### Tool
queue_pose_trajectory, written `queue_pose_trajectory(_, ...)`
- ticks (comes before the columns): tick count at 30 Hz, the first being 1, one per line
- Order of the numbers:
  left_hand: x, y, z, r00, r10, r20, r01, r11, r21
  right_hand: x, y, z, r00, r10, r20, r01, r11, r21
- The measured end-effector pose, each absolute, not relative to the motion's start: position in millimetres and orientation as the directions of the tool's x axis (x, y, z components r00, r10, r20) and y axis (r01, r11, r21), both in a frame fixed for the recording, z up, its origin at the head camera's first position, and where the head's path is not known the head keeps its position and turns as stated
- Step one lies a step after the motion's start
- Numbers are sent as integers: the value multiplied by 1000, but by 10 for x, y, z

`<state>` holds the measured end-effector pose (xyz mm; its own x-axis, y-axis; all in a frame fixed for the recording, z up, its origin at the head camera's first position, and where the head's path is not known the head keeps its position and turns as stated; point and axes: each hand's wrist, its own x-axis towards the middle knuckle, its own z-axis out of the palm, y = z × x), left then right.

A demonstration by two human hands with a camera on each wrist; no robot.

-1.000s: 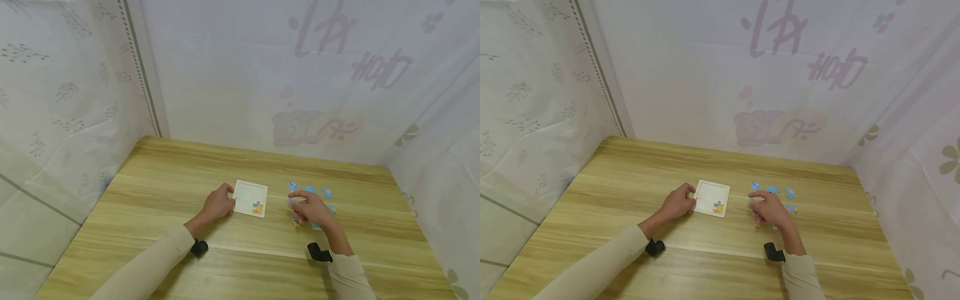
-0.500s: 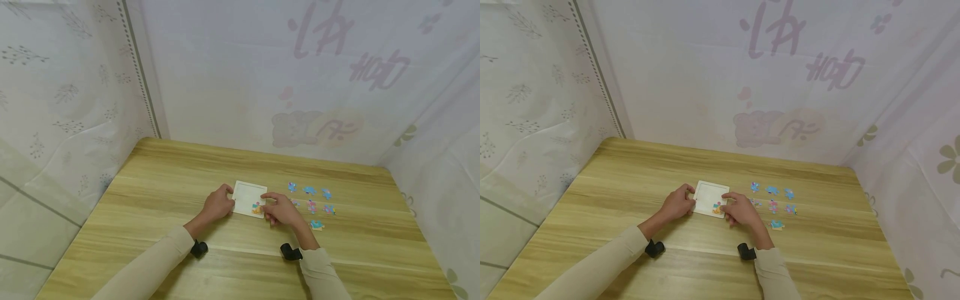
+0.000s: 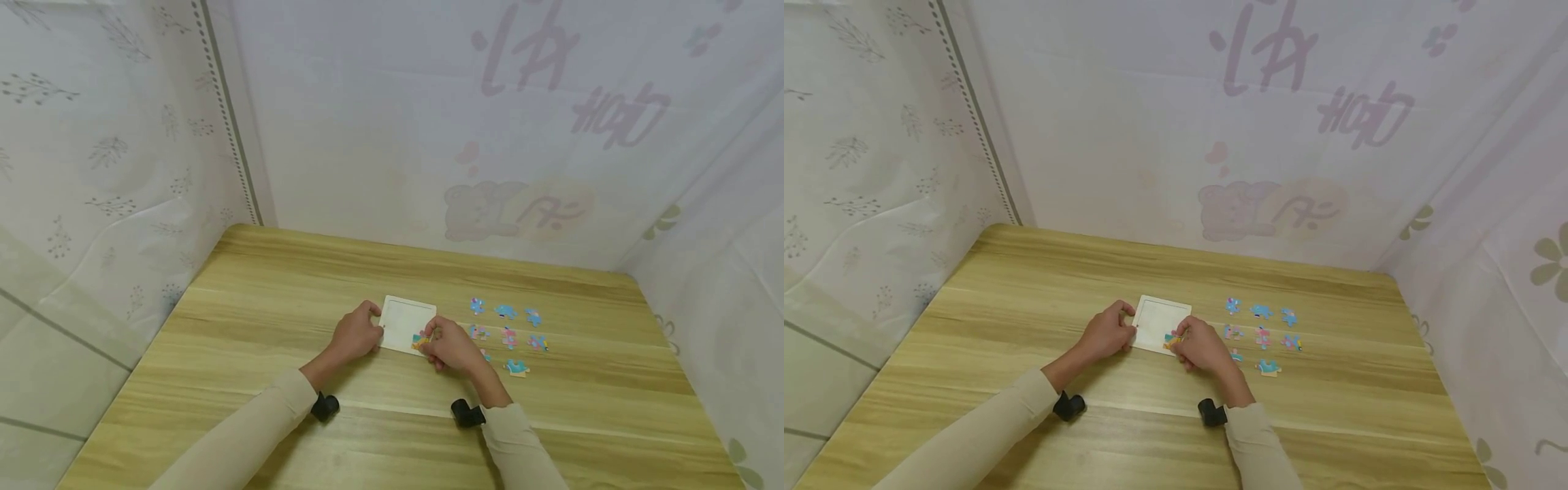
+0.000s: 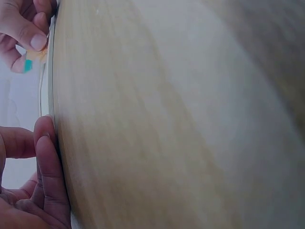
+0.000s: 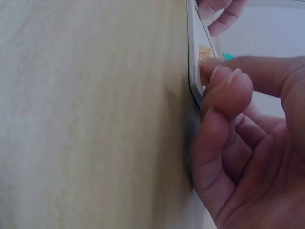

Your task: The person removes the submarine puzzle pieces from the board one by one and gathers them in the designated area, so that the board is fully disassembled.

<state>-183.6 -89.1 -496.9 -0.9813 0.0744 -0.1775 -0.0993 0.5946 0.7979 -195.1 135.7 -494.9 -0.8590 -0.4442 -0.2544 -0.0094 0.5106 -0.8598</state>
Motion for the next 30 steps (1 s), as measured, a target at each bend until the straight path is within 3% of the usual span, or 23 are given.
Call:
queue_pose_trajectory(6, -1841, -891, -4978, -982, 75, -172, -96, 589, 802, -1977, 1476, -4888, -848, -458, -266, 9, 491, -871)
queue_pose_trajectory(12, -1845, -885, -4976, -983, 71, -169, -93, 599, 795, -2010, 1909, -4724, -856, -447, -260, 32, 455, -890)
queue_pose_trajectory(23, -1852, -911, -4993, -985, 59, -160, -93, 603, 793, -1852, 2806, -4558, -922, -228, -313, 167, 495, -853)
queue_pose_trajectory(30, -1857, -903, -4999, -985, 64, -160, -89, 608, 789, -1642, 3240, -4609, -908, -165, -386, 271, 472, -839)
